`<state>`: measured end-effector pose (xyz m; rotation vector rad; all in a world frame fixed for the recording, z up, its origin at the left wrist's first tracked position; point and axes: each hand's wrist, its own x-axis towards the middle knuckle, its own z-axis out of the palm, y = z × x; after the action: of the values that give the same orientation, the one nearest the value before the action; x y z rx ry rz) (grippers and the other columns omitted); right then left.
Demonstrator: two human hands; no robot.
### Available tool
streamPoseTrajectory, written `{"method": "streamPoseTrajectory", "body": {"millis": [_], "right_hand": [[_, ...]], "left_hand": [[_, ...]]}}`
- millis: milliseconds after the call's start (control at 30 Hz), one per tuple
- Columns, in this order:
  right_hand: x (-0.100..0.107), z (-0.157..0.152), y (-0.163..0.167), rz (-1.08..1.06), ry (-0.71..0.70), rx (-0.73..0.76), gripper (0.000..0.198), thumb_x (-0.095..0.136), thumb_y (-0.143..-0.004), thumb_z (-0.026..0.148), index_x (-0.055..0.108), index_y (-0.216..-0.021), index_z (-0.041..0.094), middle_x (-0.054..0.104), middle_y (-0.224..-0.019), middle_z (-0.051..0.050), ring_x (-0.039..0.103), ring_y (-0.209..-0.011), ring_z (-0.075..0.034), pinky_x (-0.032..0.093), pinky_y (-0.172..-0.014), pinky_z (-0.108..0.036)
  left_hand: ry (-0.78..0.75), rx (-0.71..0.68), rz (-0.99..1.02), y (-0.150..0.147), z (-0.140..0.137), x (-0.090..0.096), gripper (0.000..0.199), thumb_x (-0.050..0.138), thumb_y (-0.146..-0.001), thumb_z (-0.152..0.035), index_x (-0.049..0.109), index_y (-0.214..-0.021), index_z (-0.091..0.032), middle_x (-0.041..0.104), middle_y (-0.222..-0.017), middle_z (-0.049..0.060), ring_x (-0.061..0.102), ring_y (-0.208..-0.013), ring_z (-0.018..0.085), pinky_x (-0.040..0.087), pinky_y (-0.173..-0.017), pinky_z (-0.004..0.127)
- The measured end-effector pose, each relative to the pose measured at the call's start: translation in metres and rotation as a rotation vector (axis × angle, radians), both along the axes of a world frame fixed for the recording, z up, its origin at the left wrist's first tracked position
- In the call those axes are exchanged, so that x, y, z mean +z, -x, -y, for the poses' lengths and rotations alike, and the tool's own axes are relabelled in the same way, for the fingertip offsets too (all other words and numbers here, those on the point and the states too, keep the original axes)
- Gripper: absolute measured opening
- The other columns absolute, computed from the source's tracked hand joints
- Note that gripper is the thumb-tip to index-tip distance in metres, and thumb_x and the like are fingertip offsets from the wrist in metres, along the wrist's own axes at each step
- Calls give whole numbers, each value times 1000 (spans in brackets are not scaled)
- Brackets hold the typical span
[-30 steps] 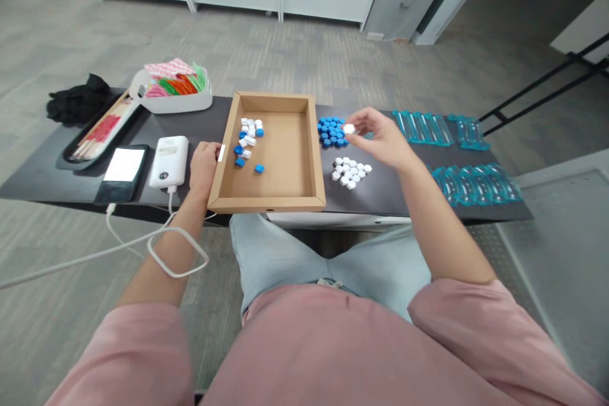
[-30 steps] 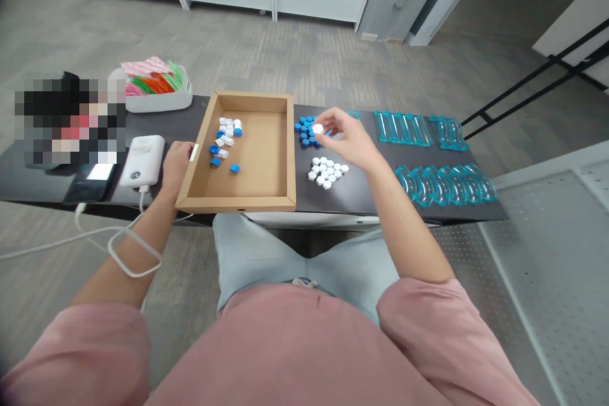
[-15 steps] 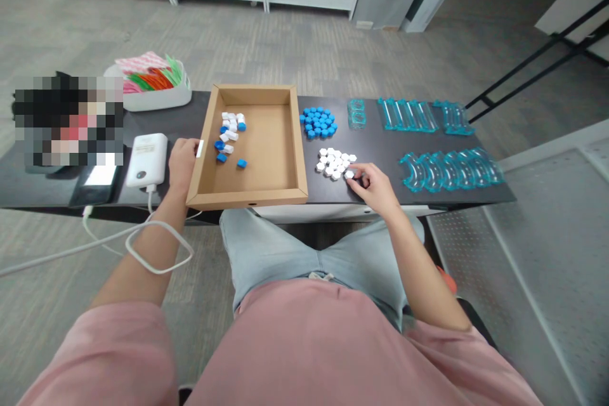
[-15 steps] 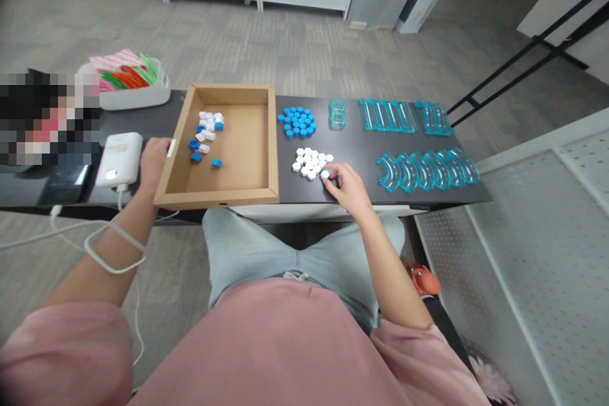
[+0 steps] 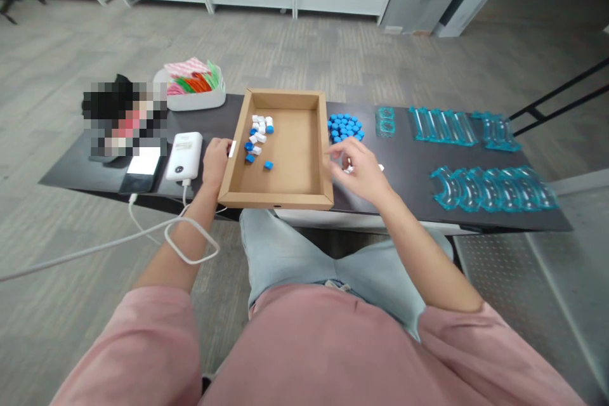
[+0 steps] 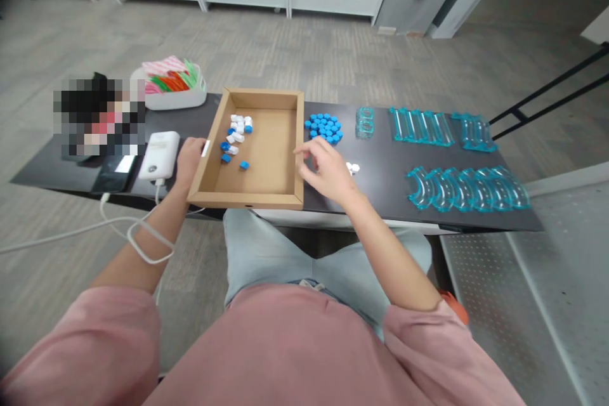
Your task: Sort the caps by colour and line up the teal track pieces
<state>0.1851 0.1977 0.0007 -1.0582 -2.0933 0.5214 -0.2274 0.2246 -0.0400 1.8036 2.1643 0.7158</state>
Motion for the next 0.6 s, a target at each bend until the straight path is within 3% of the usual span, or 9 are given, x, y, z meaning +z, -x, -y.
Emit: {"method": "streamPoseTrajectory", "body": {"millis": [133,233,300,433,600], "right_hand": [[17,-53,103,236,53,180,27,68,-110,26,81,-133,23,78,-133,-12,73,-108,-28,58,-97,-40],[18,-79,170,470,151,190,21,72,-112,31,82,-127,20,82,-139,-17,76,-126,-36,60,-104,-44],[17,-87,198,593,194,189,17,74,-111,28,82,-124,20,83,-143,-20,78,-128,-39,62,-103,-46],[18,-90,206,651,205,190,20,75,-106,19,81,-124,22,85,-140,-18,80,-124,-39,64,-100,-45],[27,-99,141,305,112,193,14,73,-103,22,78,-116,21,84,-124,-13,78,-112,-31,63,-103,-45]], "left_hand": [[-25,-7,34,-1,0,-1,16,69,-104,-12,80,-115,-18,72,-120,15,65,-117,30,55,-109,39],[-11,-7,20,-2,0,-1,17,68,-106,-14,80,-118,-18,72,-123,16,67,-120,31,56,-111,40],[0,-1,2,-1,-1,-1,20,66,-106,-14,81,-118,-19,74,-126,16,69,-124,32,57,-113,41],[-12,1,-18,1,-3,-3,21,65,-104,-15,80,-117,-21,76,-127,16,72,-129,35,59,-115,42],[-17,-27,-3,2,-3,-4,24,62,-105,-14,81,-118,-20,76,-126,16,73,-126,34,60,-114,43]]}}
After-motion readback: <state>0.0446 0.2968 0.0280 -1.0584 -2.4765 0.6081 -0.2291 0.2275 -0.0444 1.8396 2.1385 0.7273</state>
